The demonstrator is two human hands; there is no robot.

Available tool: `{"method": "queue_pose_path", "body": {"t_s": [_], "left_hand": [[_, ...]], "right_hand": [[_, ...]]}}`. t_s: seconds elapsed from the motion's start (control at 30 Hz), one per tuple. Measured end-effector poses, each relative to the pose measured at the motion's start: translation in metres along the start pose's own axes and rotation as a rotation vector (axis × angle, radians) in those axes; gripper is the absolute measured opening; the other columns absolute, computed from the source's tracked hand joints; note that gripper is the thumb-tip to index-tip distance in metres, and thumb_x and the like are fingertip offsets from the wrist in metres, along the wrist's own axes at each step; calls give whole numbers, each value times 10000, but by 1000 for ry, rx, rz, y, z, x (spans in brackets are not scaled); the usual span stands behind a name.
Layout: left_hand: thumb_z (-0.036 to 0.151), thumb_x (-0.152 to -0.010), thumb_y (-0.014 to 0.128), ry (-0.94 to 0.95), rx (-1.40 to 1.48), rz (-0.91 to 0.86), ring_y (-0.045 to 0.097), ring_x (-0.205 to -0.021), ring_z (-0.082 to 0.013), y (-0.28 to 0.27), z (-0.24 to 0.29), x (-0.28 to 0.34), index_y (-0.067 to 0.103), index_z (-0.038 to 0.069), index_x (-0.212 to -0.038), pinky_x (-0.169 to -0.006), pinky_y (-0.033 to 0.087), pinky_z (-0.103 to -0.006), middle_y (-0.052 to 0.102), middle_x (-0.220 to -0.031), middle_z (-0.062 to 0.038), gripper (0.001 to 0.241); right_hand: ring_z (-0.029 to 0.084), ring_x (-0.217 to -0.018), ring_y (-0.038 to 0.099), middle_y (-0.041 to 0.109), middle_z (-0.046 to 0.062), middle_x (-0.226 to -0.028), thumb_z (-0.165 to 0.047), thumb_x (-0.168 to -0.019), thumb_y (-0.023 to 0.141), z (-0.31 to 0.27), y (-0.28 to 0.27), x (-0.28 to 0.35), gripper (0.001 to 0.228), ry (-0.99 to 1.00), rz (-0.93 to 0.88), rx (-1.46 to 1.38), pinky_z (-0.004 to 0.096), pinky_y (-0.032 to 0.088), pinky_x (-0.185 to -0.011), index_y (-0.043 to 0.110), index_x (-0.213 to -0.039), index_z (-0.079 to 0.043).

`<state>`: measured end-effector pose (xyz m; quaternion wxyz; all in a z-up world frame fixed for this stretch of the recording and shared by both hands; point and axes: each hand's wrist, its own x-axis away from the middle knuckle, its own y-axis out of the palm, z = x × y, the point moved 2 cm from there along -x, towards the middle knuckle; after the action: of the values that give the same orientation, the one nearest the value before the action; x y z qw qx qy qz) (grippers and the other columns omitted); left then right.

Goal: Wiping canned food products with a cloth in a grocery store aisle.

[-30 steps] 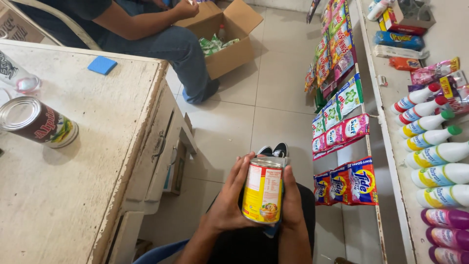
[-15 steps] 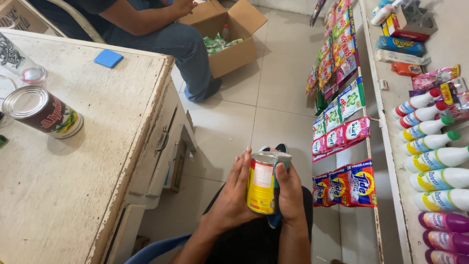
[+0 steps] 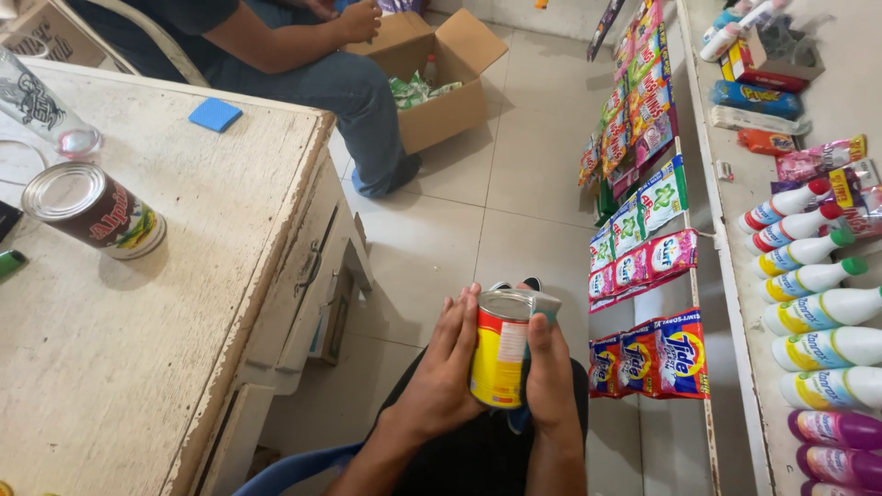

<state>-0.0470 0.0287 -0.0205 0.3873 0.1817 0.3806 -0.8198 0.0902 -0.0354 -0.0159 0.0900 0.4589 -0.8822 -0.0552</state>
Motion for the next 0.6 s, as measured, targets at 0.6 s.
{"method": "queue_pose_path", "body": {"t_s": [0.6], "left_hand": [[329, -884, 633, -361, 592, -207, 180, -1556, -430, -5, 21, -18, 58, -10, -1598, -1215, 217, -511, 99, -1692, -276, 978]], "right_hand": [[226, -999, 642, 684, 212, -1257, -538, -913, 461, 4, -16, 2, 775, 46, 167, -100, 320, 497, -862, 575, -1378, 71]]}}
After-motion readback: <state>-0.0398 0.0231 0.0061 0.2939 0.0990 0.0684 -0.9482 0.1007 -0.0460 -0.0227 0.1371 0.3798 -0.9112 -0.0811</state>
